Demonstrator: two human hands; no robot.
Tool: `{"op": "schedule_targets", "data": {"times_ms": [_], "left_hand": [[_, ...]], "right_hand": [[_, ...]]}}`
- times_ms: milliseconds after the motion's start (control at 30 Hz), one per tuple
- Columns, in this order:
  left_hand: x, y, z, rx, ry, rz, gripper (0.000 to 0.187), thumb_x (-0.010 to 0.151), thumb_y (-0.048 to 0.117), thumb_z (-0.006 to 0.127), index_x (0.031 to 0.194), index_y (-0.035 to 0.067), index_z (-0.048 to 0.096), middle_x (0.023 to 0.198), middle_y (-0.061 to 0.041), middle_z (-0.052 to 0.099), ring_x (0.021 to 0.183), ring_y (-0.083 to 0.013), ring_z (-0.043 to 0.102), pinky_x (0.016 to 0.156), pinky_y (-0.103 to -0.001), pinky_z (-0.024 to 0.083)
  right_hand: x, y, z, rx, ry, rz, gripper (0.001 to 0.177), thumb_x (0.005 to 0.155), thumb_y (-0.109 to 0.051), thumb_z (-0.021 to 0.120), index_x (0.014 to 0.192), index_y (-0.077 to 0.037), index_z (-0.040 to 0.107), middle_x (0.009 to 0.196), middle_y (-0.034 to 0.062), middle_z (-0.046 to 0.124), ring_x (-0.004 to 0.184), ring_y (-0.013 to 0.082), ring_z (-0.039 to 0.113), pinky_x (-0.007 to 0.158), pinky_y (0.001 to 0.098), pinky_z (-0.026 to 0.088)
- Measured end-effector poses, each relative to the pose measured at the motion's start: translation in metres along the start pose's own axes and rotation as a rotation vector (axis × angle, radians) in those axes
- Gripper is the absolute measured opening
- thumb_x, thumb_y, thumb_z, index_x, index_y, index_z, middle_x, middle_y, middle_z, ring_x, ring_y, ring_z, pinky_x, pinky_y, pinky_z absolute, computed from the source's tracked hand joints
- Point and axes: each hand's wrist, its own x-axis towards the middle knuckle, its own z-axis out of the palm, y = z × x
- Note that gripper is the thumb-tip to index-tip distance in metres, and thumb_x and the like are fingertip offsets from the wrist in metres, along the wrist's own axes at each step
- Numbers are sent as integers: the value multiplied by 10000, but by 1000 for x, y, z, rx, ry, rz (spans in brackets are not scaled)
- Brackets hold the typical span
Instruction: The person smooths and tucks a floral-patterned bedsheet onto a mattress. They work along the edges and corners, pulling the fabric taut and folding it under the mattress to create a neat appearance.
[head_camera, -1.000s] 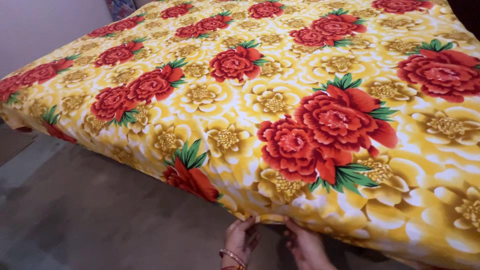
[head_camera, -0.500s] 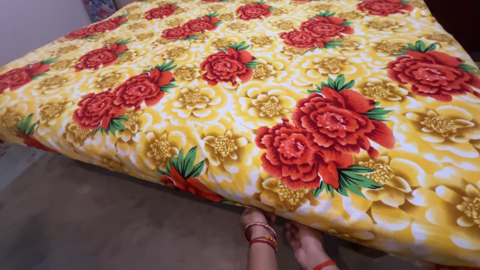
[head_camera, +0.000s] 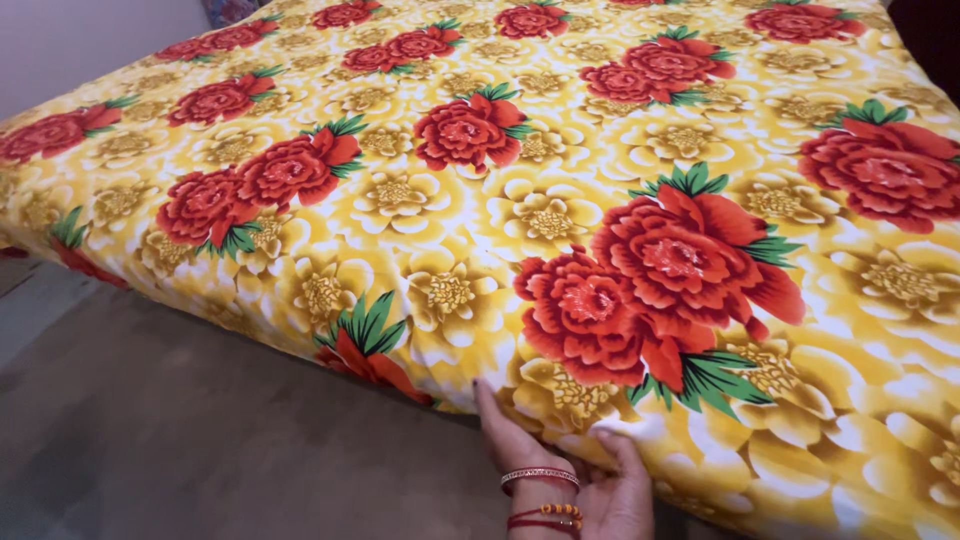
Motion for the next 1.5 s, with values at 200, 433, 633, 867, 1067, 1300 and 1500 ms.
{"op": "schedule_targets", "data": {"times_ms": [200, 433, 633, 867, 1067, 1300, 1500], "left_hand": [[-37, 20, 26, -73, -34, 2, 457, 796, 274, 803, 1046, -102, 725, 974, -192, 749, 755, -293, 714, 662, -454, 600], [-41, 27, 40, -179, -112, 9, 488, 787, 271, 810, 1079, -110, 721, 1018, -198, 774, 836, -314, 752, 739, -469, 633], [-25, 27, 36, -237, -213, -71, 440, 818, 252, 777, 1145, -38, 723, 1078, -160, 768, 910, -304, 747, 798, -449, 616], [-23, 24, 26, -270, -285, -102, 470, 816, 260, 735, 1201, -6, 695, 1114, -146, 758, 966, -321, 735, 834, -484, 607], [-5, 19, 24, -277, -346, -124, 481, 847, 282, 731, 1224, -15, 691, 1134, -157, 754, 1004, -321, 723, 870, -471, 591], [10, 24, 11, -158, -464, -127, 416, 859, 268, 736, 1202, 34, 714, 1119, -100, 752, 986, -267, 716, 866, -420, 579], [24, 58, -6, 62, -576, -136, 374, 852, 224, 756, 1187, 62, 725, 1108, -80, 757, 1001, -251, 708, 881, -406, 588]], "right_hand": [[-46, -21, 70, -42, 39, 132, 535, 788, -438, 722, 1238, -151, 684, 1148, 122, 742, 1081, 299, 676, 971, 501, 525], [-34, -29, 75, -85, 116, 129, 650, 776, -455, 761, 1300, -91, 636, 1137, 154, 720, 1017, 300, 687, 923, 488, 564], [-36, -25, 85, -23, 37, 21, 603, 766, -337, 758, 1330, -158, 640, 1185, 100, 721, 1054, 271, 682, 960, 461, 562], [-48, -28, 89, -46, 55, 101, 594, 761, -355, 736, 1313, -162, 632, 1173, 143, 707, 1046, 306, 685, 960, 498, 548], [-26, -20, 80, -38, 84, 102, 621, 816, -411, 755, 1333, -91, 629, 1194, 157, 665, 1071, 296, 634, 983, 479, 534], [-48, 1, 92, -150, -166, 75, 622, 847, -479, 678, 1314, -69, 640, 1205, 142, 715, 1084, 280, 672, 933, 435, 548], [-71, 36, 125, -256, -240, 215, 601, 885, -475, 671, 1322, -64, 638, 1195, 144, 685, 1062, 282, 652, 939, 458, 527]]}}
